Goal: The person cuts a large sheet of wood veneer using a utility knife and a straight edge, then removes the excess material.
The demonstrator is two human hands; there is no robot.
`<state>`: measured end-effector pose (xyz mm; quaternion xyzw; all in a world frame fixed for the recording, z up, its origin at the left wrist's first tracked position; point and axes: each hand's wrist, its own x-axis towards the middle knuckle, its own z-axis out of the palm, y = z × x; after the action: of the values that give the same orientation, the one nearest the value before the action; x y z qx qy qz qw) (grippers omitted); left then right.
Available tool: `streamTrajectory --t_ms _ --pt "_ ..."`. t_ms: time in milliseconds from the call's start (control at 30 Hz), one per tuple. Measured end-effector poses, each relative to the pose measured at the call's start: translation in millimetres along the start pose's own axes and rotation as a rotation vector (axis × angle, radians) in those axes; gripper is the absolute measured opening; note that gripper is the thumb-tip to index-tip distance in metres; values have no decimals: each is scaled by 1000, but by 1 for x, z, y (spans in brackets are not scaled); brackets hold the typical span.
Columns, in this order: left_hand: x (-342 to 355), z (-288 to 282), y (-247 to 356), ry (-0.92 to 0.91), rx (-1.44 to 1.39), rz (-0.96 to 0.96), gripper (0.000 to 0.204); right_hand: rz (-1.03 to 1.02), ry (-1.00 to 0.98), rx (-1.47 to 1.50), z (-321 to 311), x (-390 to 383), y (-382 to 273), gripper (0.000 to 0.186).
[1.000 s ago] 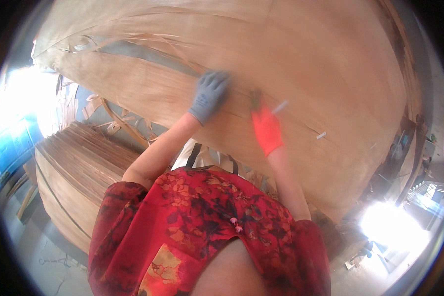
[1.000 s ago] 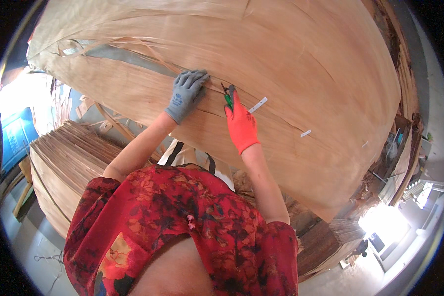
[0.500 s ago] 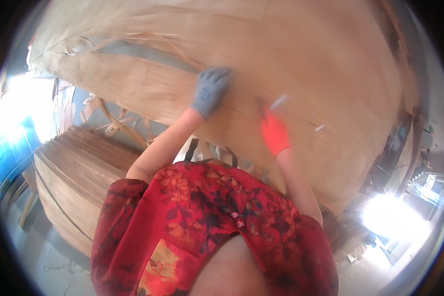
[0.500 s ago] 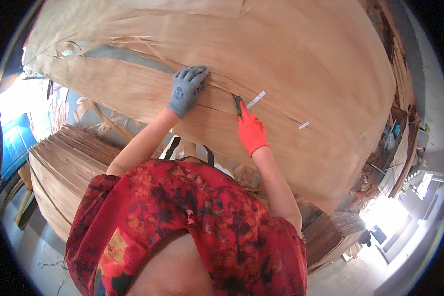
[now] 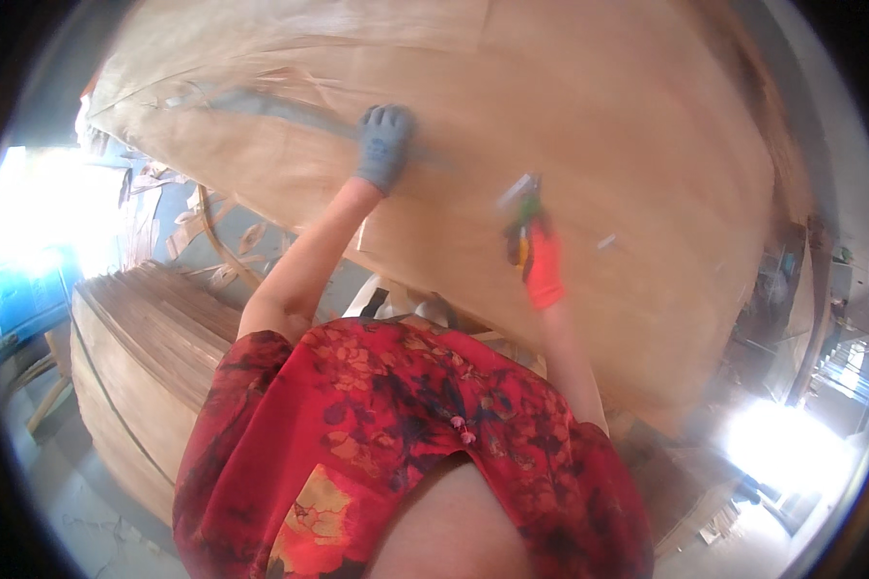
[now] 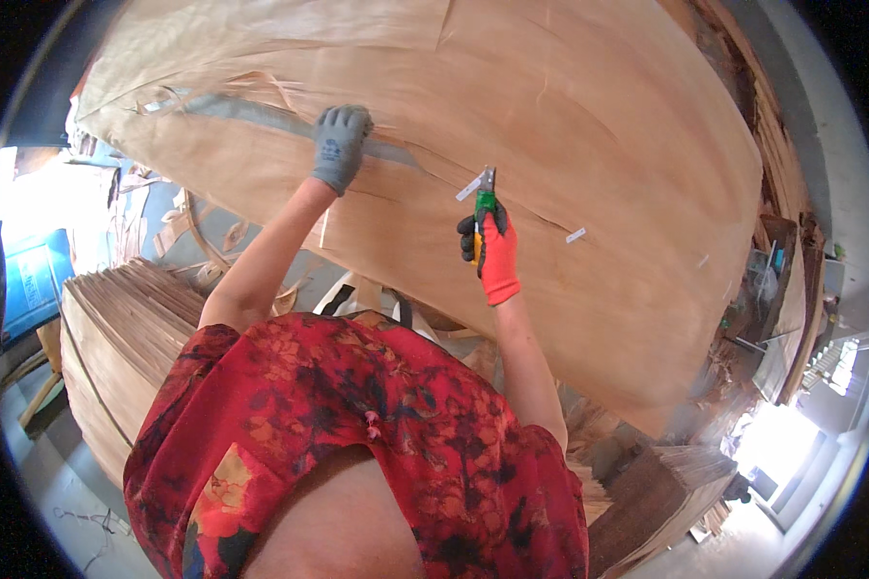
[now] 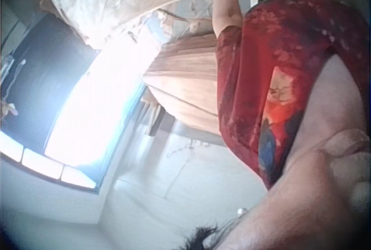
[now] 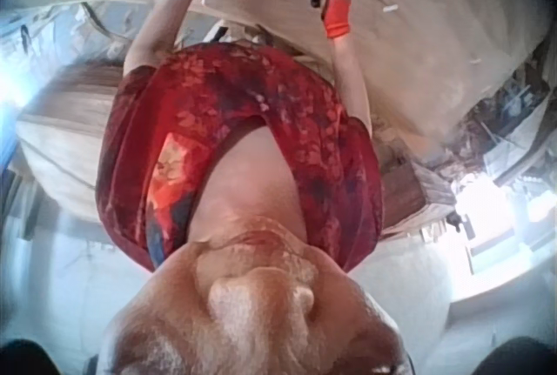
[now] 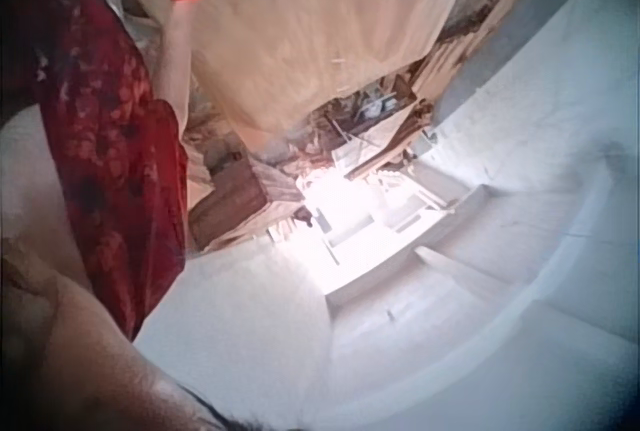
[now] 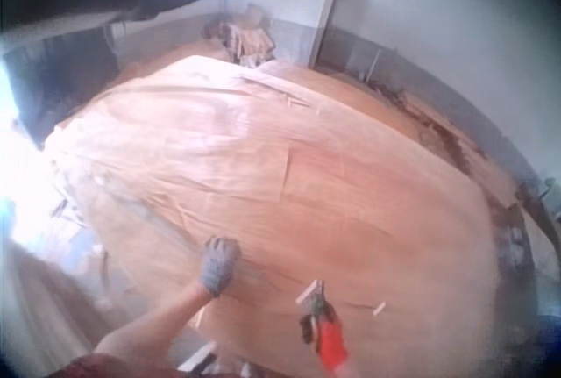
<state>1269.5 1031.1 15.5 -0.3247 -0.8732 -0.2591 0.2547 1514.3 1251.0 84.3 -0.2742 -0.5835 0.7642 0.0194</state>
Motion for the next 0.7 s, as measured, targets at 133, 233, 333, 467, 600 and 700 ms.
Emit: streamTrajectory --t_ms 133,233,333,467,600,700 --pt "-11 -47 -13 -154 -115 -20 20 59 3 132 -11 -32 -9 41" --pt "-42 -106 -23 -73 -26 68 29 67 -32 268 -22 -52 -10 42" --pt "-122 -179 -11 -227 14 -73 30 22 -27 283 -30 -66 -2 38" --pt "-375 -233 12 -543 75 -599 5 37 -91 141 -13 -49 3 33" --pt "-491 -274 27 -993 -205 -853 23 -32 -139 78 13 -33 8 28" --pt "-447 -268 24 -717 -256 -842 25 -73 -172 16 44 -24 13 25"
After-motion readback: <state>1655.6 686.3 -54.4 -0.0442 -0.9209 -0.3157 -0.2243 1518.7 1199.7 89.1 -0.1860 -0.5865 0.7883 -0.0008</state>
